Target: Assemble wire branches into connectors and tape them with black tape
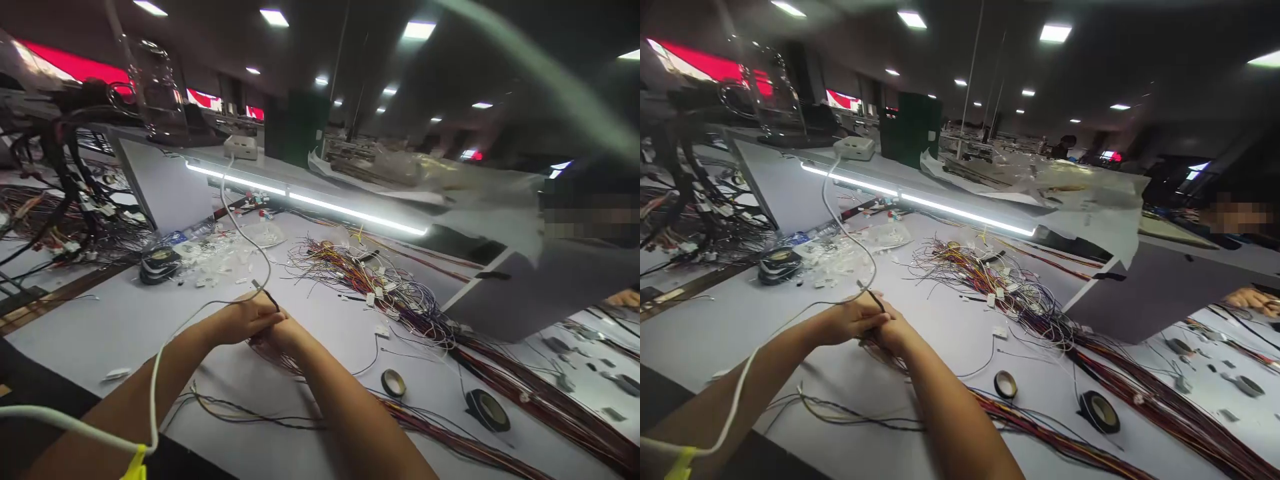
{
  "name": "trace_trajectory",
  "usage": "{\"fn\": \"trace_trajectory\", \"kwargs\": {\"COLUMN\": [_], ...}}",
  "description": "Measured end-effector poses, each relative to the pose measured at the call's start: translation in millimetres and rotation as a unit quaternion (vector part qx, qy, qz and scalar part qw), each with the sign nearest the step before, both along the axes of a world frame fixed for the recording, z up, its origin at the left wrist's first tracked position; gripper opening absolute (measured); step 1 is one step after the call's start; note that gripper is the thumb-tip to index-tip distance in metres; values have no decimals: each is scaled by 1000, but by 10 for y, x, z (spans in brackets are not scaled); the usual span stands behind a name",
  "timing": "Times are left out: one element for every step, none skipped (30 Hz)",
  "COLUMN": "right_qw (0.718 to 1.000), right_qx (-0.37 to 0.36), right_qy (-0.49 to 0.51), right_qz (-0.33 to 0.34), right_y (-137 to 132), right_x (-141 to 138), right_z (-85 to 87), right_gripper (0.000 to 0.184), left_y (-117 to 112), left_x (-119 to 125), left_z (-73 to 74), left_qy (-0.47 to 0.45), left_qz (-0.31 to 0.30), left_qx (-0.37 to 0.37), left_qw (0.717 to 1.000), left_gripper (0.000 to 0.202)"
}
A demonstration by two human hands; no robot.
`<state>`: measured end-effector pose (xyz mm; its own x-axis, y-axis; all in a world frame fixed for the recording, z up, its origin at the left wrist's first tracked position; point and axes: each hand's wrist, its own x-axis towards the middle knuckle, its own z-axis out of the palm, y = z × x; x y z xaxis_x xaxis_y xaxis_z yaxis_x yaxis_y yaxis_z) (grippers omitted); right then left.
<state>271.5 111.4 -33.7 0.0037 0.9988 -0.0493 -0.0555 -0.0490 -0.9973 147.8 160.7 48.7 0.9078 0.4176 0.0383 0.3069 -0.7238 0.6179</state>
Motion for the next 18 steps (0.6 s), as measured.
{"fn": "trace_trajectory", "kwargs": {"right_qw": [1000, 1000, 999, 999, 999, 998, 996, 993, 988, 983, 977, 970, 964, 957, 951, 944, 939, 938], "right_qx": [-3, -14, -18, -18, -10, 7, 33, 63, 94, 121, 143, 164, 187, 212, 237, 260, 273, 275], "right_qy": [-8, -11, -18, -19, -17, -15, -18, -28, -46, -68, -92, -112, -128, -141, -153, -163, -170, -170], "right_qz": [-6, -14, -21, -32, -49, -67, -82, -96, -110, -121, -129, -136, -139, -137, -129, -122, -118, -124], "right_y": [2, -16, -53, -107, -172, -244, -316, -382, -437, -477, -500, -509, -506, -494, -479, -463, -450, -440], "right_x": [-9, -4, 10, 31, 52, 68, 76, 72, 57, 34, 4, -27, -55, -78, -92, -98, -94, -81], "right_z": [-8, -22, -42, -65, -89, -113, -136, -157, -175, -189, -200, -206, -208, -209, -208, -208, -210, -214], "right_gripper": [27, 28, 28, 29, 28, 27, 25, 23, 21, 20, 22, 27, 34, 42, 50, 54, 53, 48], "left_y": [18, 37, 58, 80, 106, 133, 162, 193, 225, 258, 291, 323, 351, 375, 391, 397, 392, 373], "left_x": [24, 42, 55, 61, 63, 62, 62, 63, 68, 78, 92, 109, 124, 136, 141, 138, 126, 104], "left_z": [7, 1, -16, -41, -71, -102, -131, -157, -177, -193, -204, -212, -218, -226, -237, -252, -273, -301], "left_qy": [29, 48, 55, 55, 53, 52, 54, 59, 62, 64, 63, 60, 53, 45, 36, 26, 15, 3], "left_qz": [-12, -20, -22, -20, -15, -5, 10, 28, 45, 60, 71, 77, 81, 87, 100, 120, 145, 172], "left_qx": [15, 33, 56, 80, 96, 100, 87, 58, 19, -21, -54, -75, -87, -92, -96, -104, -114, -125], "left_qw": [999, 998, 997, 995, 994, 994, 995, 996, 997, 996, 994, 992, 992, 991, 990, 987, 983, 977], "left_gripper": [48, 47, 46, 44, 43, 42, 42, 42, 43, 43, 41, 39, 36, 33, 31, 31, 32, 34]}}
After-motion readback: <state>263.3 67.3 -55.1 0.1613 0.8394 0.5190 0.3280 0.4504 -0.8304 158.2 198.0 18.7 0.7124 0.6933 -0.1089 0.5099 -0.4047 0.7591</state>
